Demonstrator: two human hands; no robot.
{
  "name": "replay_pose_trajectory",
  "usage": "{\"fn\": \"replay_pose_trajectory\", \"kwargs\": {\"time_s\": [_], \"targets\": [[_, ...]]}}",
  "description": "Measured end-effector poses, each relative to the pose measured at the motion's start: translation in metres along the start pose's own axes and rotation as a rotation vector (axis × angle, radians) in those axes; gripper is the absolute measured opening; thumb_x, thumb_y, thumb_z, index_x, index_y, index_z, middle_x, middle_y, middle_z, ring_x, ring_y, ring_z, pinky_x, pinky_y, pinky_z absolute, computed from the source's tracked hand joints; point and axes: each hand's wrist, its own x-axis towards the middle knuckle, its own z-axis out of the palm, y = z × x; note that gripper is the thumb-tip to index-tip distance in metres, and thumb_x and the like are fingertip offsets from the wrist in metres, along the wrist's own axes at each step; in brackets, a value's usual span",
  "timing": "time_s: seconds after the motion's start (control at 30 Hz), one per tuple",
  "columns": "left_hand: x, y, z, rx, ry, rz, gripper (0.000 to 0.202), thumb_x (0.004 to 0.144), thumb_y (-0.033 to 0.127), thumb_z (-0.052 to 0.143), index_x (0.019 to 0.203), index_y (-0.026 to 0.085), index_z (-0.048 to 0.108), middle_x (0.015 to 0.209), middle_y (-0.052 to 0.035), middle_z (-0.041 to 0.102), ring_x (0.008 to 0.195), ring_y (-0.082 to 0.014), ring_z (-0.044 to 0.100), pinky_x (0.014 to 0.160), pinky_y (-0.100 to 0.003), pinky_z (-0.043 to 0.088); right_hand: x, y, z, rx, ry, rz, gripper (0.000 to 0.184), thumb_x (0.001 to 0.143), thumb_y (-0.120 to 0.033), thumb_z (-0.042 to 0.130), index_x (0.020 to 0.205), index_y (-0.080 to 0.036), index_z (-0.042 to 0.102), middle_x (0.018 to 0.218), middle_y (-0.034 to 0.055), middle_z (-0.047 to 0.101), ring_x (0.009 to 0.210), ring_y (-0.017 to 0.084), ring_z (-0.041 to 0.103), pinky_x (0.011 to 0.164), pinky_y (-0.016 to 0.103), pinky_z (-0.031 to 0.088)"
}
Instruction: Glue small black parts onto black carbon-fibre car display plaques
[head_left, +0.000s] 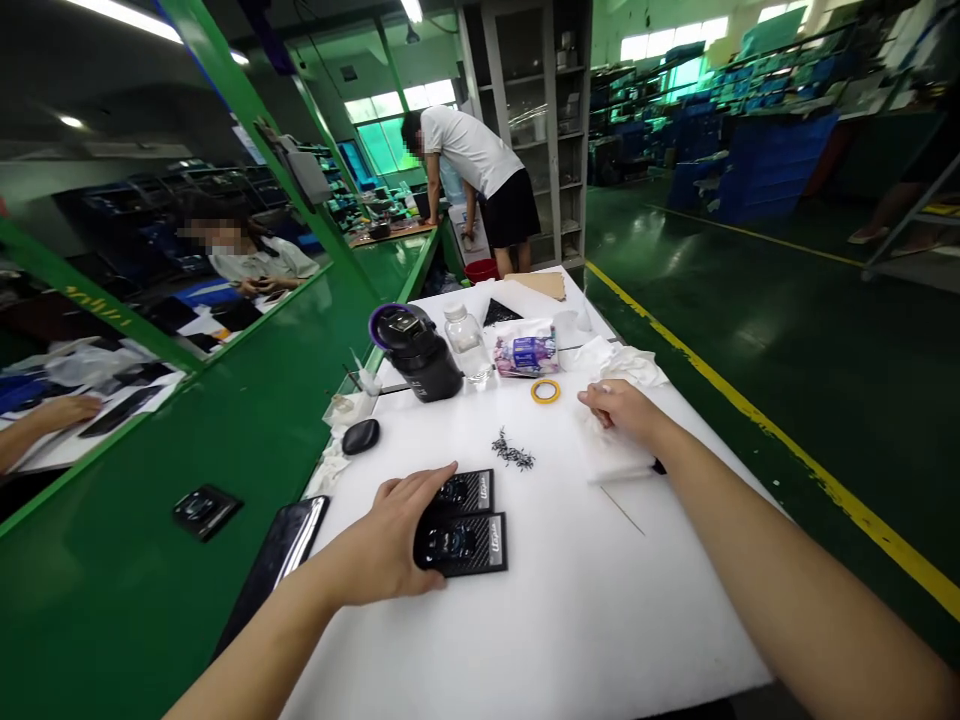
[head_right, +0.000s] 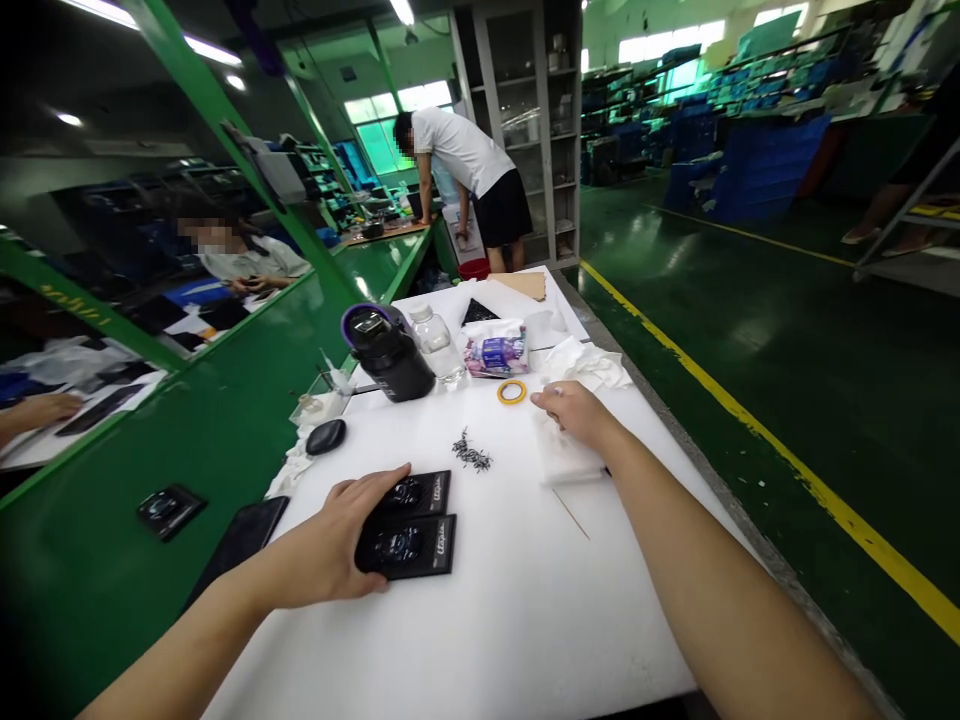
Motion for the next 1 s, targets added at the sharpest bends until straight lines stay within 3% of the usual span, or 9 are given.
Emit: {"fn": "replay_pose_trajectory", "kwargs": {"time_s": [0.23, 0.37, 0.53, 0.83, 0.93, 1.0], "targets": [[0.003, -0.011, -0.012, 0.004, -0.045, -0.013, 0.112, 0.062, 0.037, 0.079, 0.155, 0.024, 0.017, 0.156, -0.0145, 0.033, 0.143, -0.0383, 0.030, 0.115, -0.056, 0.029, -0.008, -0.003, 0.003, -0.020, -0.028, -0.009, 0.042, 0.069, -0.048, 0.076, 0.055, -0.022, 0.046, 0.052, -0.0040, 0.041, 0.049, 0.012, 0.033, 0.050, 0.030, 0.023], [0.000, -0.021, -0.013, -0.032, -0.064, -0.058, 0.116, 0.063, 0.044, 0.080, 0.156, 0.022, 0.014, 0.158, -0.0156, 0.026, 0.144, -0.0362, 0.028, 0.117, -0.051, 0.030, -0.009, -0.011, -0.001, 0.048, 0.041, -0.092, 0.046, 0.076, -0.050, 0.069, 0.052, -0.022, 0.042, 0.054, -0.0014, 0.040, 0.054, 0.014, 0.036, 0.054, 0.031, 0.027], [-0.007, -0.025, -0.013, -0.041, -0.048, -0.103, 0.115, 0.066, 0.044, 0.079, 0.156, 0.026, 0.010, 0.157, -0.0135, 0.030, 0.140, -0.0339, 0.038, 0.113, -0.046, 0.038, -0.007, -0.016, -0.008, 0.177, 0.098, -0.195, 0.047, 0.080, -0.058, 0.055, 0.054, -0.023, 0.037, 0.059, 0.0006, 0.037, 0.058, 0.016, 0.038, 0.058, 0.034, 0.035], [0.010, -0.050, -0.018, -0.017, -0.011, -0.134, 0.116, 0.066, 0.048, 0.078, 0.156, 0.021, 0.011, 0.156, -0.0165, 0.034, 0.141, -0.0363, 0.037, 0.115, -0.050, 0.033, -0.001, -0.001, 0.007, -0.051, 0.021, 0.003, 0.046, 0.074, -0.052, 0.069, 0.050, -0.022, 0.043, 0.051, -0.0009, 0.044, 0.052, 0.015, 0.039, 0.052, 0.032, 0.029], [0.002, -0.054, -0.023, 0.022, 0.064, -0.119, 0.116, 0.067, 0.048, 0.078, 0.156, 0.019, 0.009, 0.158, -0.0177, 0.028, 0.145, -0.0358, 0.029, 0.118, -0.050, 0.028, -0.009, -0.006, 0.010, -0.108, 0.057, 0.007, 0.049, 0.072, -0.057, 0.071, 0.050, -0.023, 0.043, 0.050, -0.0009, 0.042, 0.050, 0.015, 0.037, 0.052, 0.035, 0.027], [-0.020, -0.063, -0.028, 0.035, 0.177, -0.102, 0.110, 0.074, 0.047, 0.073, 0.156, 0.019, 0.005, 0.160, -0.0164, 0.023, 0.147, -0.0331, 0.024, 0.119, -0.049, 0.026, -0.015, -0.005, 0.005, -0.132, 0.116, -0.024, 0.049, 0.074, -0.058, 0.070, 0.050, -0.023, 0.044, 0.051, 0.0004, 0.041, 0.051, 0.016, 0.036, 0.054, 0.038, 0.027]]}}
